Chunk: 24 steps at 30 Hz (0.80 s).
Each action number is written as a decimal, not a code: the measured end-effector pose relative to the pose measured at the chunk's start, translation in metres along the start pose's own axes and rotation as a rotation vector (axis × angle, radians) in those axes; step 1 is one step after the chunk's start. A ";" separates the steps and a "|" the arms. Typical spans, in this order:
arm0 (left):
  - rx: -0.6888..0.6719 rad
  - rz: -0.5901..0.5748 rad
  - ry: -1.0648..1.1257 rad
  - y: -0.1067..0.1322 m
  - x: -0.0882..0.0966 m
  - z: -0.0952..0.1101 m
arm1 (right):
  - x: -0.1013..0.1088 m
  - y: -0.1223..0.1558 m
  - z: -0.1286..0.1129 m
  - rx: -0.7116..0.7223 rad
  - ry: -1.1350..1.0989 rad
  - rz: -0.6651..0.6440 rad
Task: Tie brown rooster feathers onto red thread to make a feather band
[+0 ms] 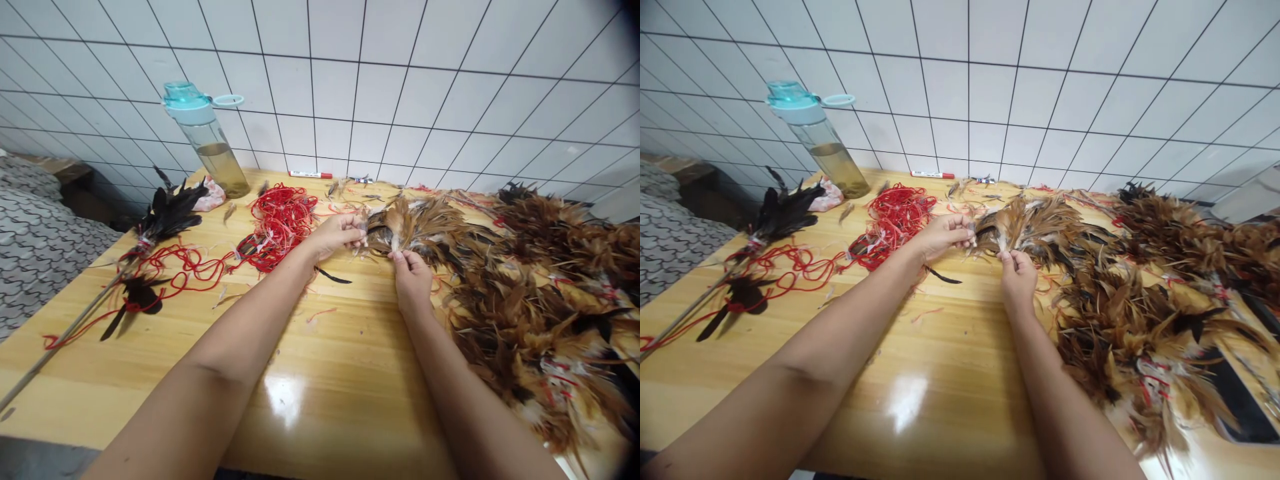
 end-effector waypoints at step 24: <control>-0.217 -0.045 -0.328 0.008 -0.049 0.020 | -0.007 0.000 -0.007 0.046 0.049 -0.065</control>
Point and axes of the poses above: each hand's wrist, its own y-axis away from the middle knuckle, its own x-axis out of the back of the hand, z = x × y, the point moved 7 cm from there along -y, towards the middle knuckle
